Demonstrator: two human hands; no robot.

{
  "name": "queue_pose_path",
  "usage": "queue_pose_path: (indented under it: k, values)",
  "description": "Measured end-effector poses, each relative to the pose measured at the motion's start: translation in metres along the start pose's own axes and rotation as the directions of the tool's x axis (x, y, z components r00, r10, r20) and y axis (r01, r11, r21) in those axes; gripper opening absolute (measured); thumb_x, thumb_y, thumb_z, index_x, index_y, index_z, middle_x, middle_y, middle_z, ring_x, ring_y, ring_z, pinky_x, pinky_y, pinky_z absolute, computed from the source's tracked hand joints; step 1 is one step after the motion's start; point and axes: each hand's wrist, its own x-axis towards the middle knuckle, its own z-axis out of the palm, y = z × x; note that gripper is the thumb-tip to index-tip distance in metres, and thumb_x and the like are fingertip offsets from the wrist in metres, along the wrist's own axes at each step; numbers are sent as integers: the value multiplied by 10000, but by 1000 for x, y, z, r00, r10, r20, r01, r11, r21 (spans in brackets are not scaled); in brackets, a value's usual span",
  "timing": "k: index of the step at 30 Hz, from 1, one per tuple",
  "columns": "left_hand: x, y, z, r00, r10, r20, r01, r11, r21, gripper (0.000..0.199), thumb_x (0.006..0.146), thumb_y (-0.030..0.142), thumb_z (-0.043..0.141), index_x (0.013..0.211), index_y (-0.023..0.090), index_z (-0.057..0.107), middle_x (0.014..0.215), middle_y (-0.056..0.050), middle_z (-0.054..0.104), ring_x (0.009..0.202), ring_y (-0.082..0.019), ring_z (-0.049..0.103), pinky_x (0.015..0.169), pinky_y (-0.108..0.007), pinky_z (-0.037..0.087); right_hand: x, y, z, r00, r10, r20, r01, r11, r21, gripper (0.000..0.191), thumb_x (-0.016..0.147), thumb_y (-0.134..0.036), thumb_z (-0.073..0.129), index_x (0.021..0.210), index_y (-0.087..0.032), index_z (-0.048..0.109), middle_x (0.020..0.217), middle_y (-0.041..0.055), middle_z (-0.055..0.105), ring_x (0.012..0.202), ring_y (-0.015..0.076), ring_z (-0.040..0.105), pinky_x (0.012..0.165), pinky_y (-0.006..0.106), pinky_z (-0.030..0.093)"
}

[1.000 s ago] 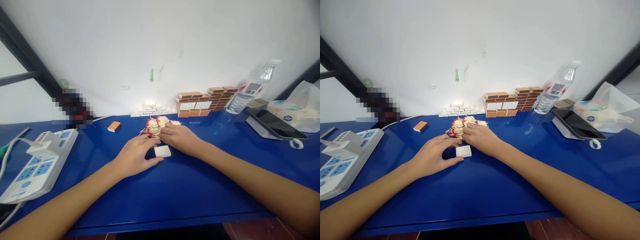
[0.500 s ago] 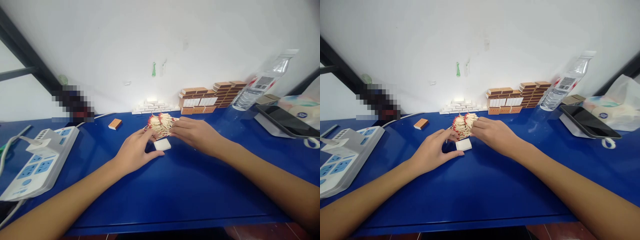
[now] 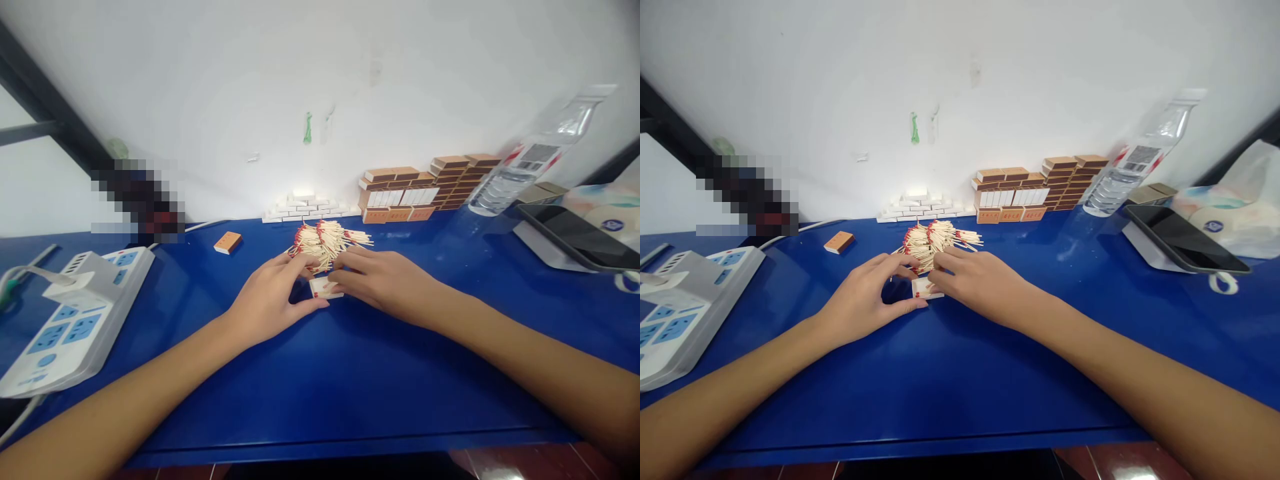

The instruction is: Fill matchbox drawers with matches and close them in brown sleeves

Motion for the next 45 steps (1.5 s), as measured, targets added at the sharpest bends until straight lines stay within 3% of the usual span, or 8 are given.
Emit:
queue_pose_path:
  k: [3,7,18,28,41,45]
  values:
    - [1,0,0,1000,-1,0,1,1000,7,522,883,449,839,1267,246,550,1112,-21,779,1105,-278,682,920,-438,563,-4,5,-4,997,75,-4,-74,994,78,285,1115,-314,474,1096,-168,719,1018,104,695,919,227,654,711,330,479]
    - [0,0,0,1000,16,-2,-16,1000,12,505,889,454,832,1252,231,560,1095,-19,781,1094,-274,682,924,-445,568,-8,10,-4,987,158,-3,-155,973,170,251,1103,-294,499,1210,-178,694,1088,112,716,991,241,671,778,340,503]
    - [-1,0,-1,998,66,-24,-66,998,26,556,895,434,833,1319,217,547,1128,-35,788,1111,-278,701,969,-474,571,-6,1,4,993,119,-9,-114,969,217,282,1115,-248,458,1075,-168,724,976,88,689,865,203,629,744,321,472]
    - [-2,0,-1,993,117,10,-117,993,-12,569,908,446,815,1375,243,559,1156,-48,778,1127,-274,714,1023,-478,565,-2,-12,5,976,214,45,-210,856,472,208,1073,-197,534,1059,-181,741,1001,73,669,857,182,644,748,309,494]
    - [-2,3,0,984,174,-20,-175,985,-10,528,910,420,814,1330,212,571,1118,-52,773,1064,-261,710,945,-442,584,-1,-16,-10,929,314,196,-370,770,519,130,1025,-244,624,968,-185,726,974,49,646,797,162,606,697,302,449]
    - [-2,4,0,984,176,-15,-176,984,-22,506,921,425,801,1321,216,572,1103,-49,770,1037,-257,709,929,-442,587,1,-18,-11,937,282,205,-348,737,579,244,1056,-337,609,897,-188,718,912,38,620,758,150,582,694,299,443]
